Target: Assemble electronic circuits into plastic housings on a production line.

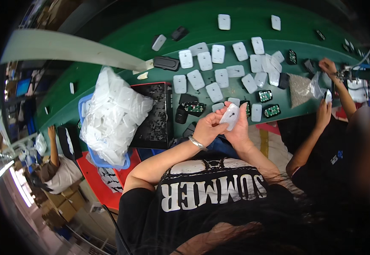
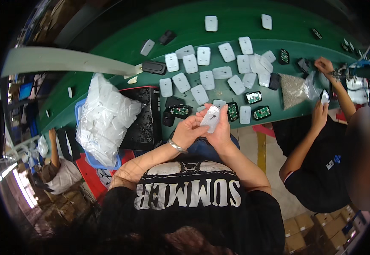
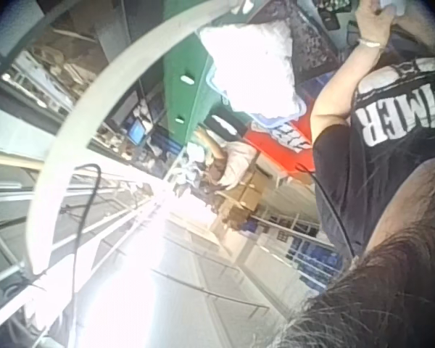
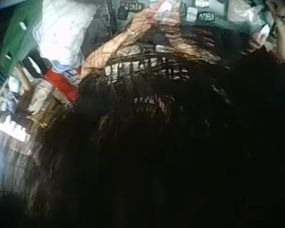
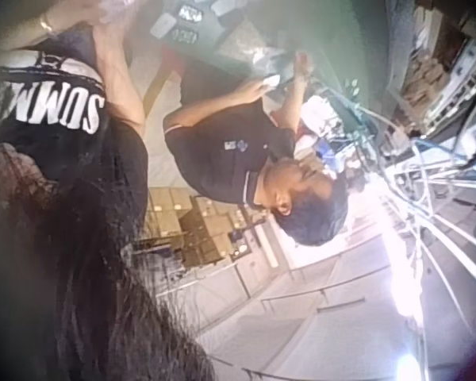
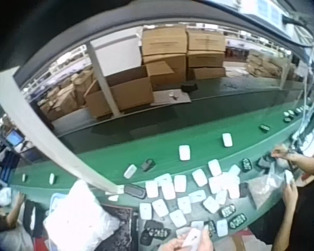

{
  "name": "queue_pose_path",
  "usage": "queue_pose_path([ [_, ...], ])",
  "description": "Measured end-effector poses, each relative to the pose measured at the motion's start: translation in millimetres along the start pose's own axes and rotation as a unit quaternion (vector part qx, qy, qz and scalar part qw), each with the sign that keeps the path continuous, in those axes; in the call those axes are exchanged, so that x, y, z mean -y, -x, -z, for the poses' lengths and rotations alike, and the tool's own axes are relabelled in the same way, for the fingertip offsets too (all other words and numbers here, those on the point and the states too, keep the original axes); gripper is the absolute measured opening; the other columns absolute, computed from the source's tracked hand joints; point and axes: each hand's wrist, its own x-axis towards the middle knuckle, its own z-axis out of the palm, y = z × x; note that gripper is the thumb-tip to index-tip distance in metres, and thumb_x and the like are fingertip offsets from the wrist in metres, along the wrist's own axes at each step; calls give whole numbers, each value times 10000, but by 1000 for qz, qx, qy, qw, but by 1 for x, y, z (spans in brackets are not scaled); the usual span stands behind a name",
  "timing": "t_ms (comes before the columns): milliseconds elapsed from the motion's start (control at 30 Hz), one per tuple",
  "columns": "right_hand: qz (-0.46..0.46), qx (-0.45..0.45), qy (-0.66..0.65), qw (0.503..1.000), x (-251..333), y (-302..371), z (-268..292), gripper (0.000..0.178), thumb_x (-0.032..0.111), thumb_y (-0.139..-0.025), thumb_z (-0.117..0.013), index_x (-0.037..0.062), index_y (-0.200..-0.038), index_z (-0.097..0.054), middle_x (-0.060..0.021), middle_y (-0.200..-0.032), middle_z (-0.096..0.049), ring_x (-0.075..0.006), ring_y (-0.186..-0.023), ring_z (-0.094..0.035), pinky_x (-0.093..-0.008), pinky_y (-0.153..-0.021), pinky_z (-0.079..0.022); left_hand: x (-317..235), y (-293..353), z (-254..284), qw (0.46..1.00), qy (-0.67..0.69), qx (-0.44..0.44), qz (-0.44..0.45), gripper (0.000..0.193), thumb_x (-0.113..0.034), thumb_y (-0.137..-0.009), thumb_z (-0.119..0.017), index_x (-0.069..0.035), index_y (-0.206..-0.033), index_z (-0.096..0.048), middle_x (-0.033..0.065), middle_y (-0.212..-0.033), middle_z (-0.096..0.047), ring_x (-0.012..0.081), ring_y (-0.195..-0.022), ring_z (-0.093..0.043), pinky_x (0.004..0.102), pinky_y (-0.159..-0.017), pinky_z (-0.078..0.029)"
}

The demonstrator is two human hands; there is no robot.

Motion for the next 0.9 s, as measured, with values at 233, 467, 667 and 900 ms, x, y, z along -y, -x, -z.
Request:
queue_pose_path([
  [233,75,51,-99,991,44,23,61,651,619,-835,-303,51,-1093,-489,-63,-808,-561,-199,-709,-545,-367,-715,-438,6,-8,3,959,-281,17,-12,264,-68,-755,-654,-27,-999,-561,43,-912,-608,130,-833,-584,260,-748,-476],
  [467,150,-76,-83,982,52,42,110,666,590,-847,-332,43,-1217,-415,-70,-812,-564,-175,-665,-521,-316,-626,-434,-7,-68,-33,660,-655,118,-348,478,-120,-633,-695,-41,-1071,-519,89,-1093,-530,286,-1035,-462,371,-882,-379],
  [667,136,-77,-100,983,41,32,106,674,595,-842,-342,26,-1192,-429,-64,-802,-553,-175,-662,-519,-317,-628,-435,5,-126,-50,472,-778,250,-332,460,-122,-613,-640,-57,-1053,-524,59,-986,-517,218,-961,-463,322,-829,-384],
  [900,123,-88,-100,983,44,29,109,655,587,-841,-358,33,-1179,-444,-62,-805,-556,-168,-653,-523,-305,-628,-441,8,-138,-50,451,-781,284,-326,365,-174,-571,-704,-71,-898,-578,46,-892,-525,208,-912,-482,315,-793,-403],
])
